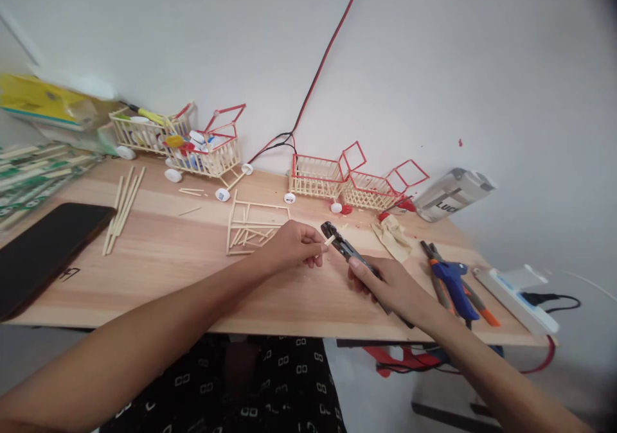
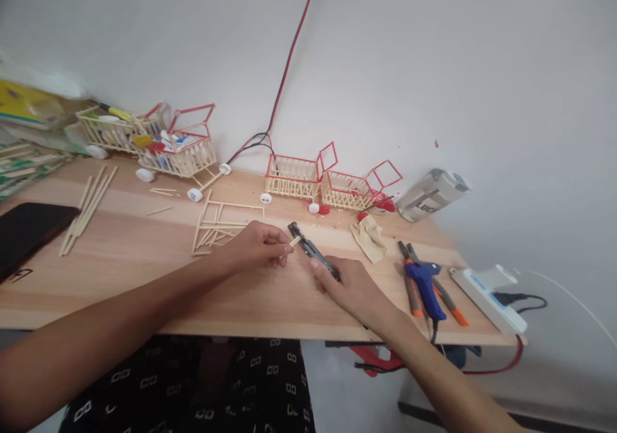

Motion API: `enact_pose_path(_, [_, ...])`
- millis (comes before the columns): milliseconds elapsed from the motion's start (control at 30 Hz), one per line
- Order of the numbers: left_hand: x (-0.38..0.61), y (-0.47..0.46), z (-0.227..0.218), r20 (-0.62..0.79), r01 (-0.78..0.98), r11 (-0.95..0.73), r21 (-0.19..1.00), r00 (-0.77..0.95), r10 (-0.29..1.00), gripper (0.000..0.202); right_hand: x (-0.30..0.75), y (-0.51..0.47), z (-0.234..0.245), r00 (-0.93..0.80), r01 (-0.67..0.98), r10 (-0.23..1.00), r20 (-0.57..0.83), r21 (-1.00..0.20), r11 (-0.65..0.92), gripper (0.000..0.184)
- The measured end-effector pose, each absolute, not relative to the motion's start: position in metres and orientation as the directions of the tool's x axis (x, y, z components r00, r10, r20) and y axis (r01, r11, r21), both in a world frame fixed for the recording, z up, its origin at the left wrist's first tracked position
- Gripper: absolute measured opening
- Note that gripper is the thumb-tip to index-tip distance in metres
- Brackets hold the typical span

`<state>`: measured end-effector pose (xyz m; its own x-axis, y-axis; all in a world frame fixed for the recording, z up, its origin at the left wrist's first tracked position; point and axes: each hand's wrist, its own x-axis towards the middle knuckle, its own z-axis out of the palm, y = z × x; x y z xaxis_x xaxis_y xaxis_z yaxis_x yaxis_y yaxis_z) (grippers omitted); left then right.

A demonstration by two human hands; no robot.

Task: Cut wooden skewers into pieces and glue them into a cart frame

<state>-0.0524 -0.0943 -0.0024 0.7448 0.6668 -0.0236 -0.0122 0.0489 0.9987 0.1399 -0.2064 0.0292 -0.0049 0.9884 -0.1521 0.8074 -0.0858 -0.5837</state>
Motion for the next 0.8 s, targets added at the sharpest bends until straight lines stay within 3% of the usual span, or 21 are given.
enact_pose_path(167, [-0.049,-0.101,0.0,0.05,-0.004,-0.066,0.998,0.7,0.712,0.014,0.143,-0.208,0.027,-0.011,0.776,0.982,-0.189,-0.621,-0.11,0.056])
enact_pose_path(467, [-0.051,-0.094,-0.003,-0.1,-0.025,0.186,0.982,0.768,0.632,0.017,0.14,-0.208,0.029,-0.016,0.808,0.984,-0.176,-0.582,-0.091,0.056])
enact_pose_path(800, [-0.054,-0.089,-0.002,-0.146,-0.006,0.25,0.968,0.798,0.584,0.02,0.139,-0.207,0.028,-0.011,0.827,0.989,-0.148,-0.557,-0.074,0.052])
